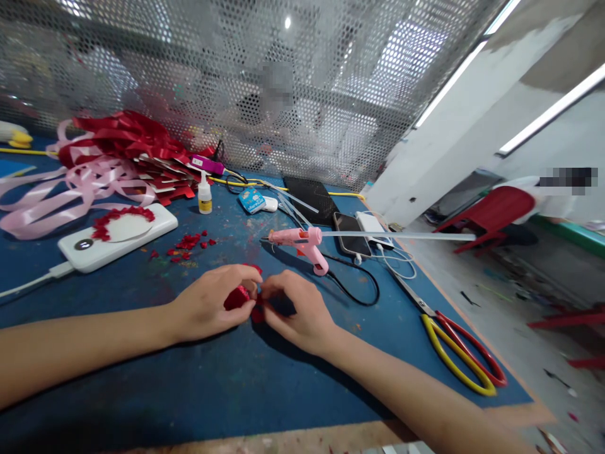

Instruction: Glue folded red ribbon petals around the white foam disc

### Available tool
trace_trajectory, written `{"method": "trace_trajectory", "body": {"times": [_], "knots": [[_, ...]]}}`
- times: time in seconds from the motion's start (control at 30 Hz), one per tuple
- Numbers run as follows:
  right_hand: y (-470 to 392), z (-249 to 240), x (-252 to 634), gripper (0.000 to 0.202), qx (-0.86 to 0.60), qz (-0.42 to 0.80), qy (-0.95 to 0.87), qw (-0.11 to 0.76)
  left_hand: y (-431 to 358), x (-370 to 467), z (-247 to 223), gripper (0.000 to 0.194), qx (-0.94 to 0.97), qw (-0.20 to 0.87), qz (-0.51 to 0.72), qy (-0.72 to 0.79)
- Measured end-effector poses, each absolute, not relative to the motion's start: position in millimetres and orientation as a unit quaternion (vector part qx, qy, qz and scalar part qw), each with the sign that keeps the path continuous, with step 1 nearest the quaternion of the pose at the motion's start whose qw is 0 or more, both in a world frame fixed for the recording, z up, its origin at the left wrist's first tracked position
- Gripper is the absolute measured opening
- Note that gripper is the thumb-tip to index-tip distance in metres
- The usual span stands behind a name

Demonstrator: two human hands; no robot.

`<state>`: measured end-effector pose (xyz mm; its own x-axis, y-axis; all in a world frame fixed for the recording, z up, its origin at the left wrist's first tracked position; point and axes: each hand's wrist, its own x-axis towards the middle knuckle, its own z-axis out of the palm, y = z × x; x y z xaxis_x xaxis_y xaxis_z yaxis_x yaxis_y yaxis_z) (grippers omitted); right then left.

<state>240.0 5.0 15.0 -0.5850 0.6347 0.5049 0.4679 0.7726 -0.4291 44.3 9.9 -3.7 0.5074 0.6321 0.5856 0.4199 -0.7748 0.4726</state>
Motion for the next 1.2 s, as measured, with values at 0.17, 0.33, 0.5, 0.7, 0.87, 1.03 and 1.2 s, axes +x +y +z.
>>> {"method": "trace_trajectory", "body": {"times": [0.17,0.33,0.5,0.7,0.87,1.03,1.2], "knots": [[4.9,14.8,239.6,0.018,-0.311,0.118,-0.884,0.33,9.3,44.3,-3.0,0.03,0.862,0.132,0.386,0.302],[4.9,14.9,238.0,0.018,-0.313,0.122,-0.885,0.322,9.9,44.6,-4.3,0.03,0.862,0.119,0.386,0.307],[3.9,15.2,237.2,0.018,-0.315,0.124,-0.883,0.326,9.2,45.2,-4.3,0.03,0.855,0.133,0.384,0.321],[3.3,16.7,237.3,0.015,-0.321,0.132,-0.879,0.327,9.1,44.8,-3.6,0.03,0.856,0.145,0.377,0.324],[3.4,16.9,237.8,0.014,-0.322,0.128,-0.875,0.339,9.5,44.7,-1.9,0.028,0.862,0.132,0.37,0.321],[3.3,16.6,238.2,0.014,-0.322,0.115,-0.874,0.346,8.9,44.3,-0.6,0.028,0.861,0.109,0.372,0.33],[3.2,17.7,238.5,0.015,-0.318,0.11,-0.877,0.344,9.2,43.9,-1.0,0.028,0.858,0.106,0.386,0.322]]}}
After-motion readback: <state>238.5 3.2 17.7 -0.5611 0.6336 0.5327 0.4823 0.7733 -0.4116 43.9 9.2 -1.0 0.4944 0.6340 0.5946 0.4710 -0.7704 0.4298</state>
